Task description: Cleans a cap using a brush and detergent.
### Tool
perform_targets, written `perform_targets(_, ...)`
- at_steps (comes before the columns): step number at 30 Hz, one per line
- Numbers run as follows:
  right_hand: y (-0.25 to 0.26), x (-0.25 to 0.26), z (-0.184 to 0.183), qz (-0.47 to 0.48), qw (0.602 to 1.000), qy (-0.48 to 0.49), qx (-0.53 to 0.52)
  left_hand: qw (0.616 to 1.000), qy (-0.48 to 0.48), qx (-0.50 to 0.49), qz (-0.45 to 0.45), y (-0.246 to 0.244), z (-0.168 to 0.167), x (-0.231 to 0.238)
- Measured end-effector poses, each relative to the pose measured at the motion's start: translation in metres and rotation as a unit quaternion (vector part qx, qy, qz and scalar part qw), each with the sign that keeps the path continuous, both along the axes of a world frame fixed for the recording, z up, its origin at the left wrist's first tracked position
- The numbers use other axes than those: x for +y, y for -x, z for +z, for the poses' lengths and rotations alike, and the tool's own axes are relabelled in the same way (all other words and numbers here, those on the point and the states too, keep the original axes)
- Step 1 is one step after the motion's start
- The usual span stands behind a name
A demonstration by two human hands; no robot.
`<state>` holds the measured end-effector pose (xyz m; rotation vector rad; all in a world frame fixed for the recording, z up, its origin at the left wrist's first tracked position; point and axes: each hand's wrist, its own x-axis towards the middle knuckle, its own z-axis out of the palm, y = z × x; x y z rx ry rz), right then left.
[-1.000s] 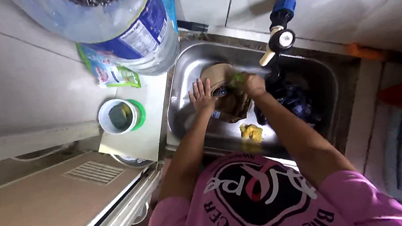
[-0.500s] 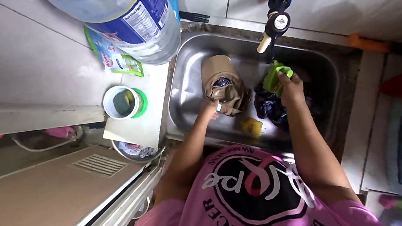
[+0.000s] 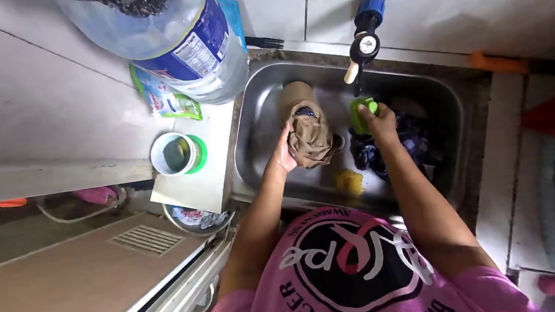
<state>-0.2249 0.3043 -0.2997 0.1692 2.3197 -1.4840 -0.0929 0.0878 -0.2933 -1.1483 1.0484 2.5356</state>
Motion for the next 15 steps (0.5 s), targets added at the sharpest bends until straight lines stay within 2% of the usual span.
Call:
perform_targets(2, -0.016, -0.018, 0.007, 0.015, 0.999, 0.011, 0.041, 0.999, 0.015, -0.019, -0.028, 0.006, -0.004, 0.005)
perform_targets(4, -0.055, -0.05, 0.024, 0.099, 0.986, 0.052, 0.127, 0.998, 0.062, -0.011, -0.022, 0.009, -0.008, 0.012)
perform_targets(5, -0.078, -0.066, 0.034, 0.179, 0.962, 0.056, 0.197, 0.993, 0.114, 0.009, -0.003, 0.007, -0.006, 0.018)
perform_targets(6, -0.096, -0.08, 0.037, 0.246, 0.919, 0.048, 0.304, 0.984, 0.173, 0.051, -0.004, -0.003, -0.002, 0.019)
perform_targets(7, -0.103, -0.089, 0.033, 0.286, 0.867, 0.044, 0.406, 0.976, 0.191, 0.095, -0.037, -0.017, 0.003, 0.012)
perform_targets(8, -0.1, -0.089, 0.024, 0.298, 0.841, 0.049, 0.449, 0.981, 0.168, 0.088, -0.044, -0.021, 0.011, 0.008)
perform_targets(10, -0.081, -0.073, 0.001, 0.276, 0.88, 0.028, 0.387, 0.995, 0.09, -0.025, -0.032, -0.011, 0.018, 0.009)
perform_targets(12, -0.063, -0.059, -0.018, 0.259, 0.902, -0.042, 0.343, 0.993, 0.051, -0.095, -0.055, -0.008, 0.004, 0.013)
perform_targets(14, -0.073, -0.067, -0.006, 0.253, 0.907, -0.056, 0.333, 0.995, 0.031, -0.097, -0.017, -0.005, -0.002, 0.014)
perform_targets(15, -0.085, -0.076, 0.006, 0.248, 0.901, -0.04, 0.354, 0.996, 0.037, -0.082, 0.006, -0.002, 0.01, 0.017)
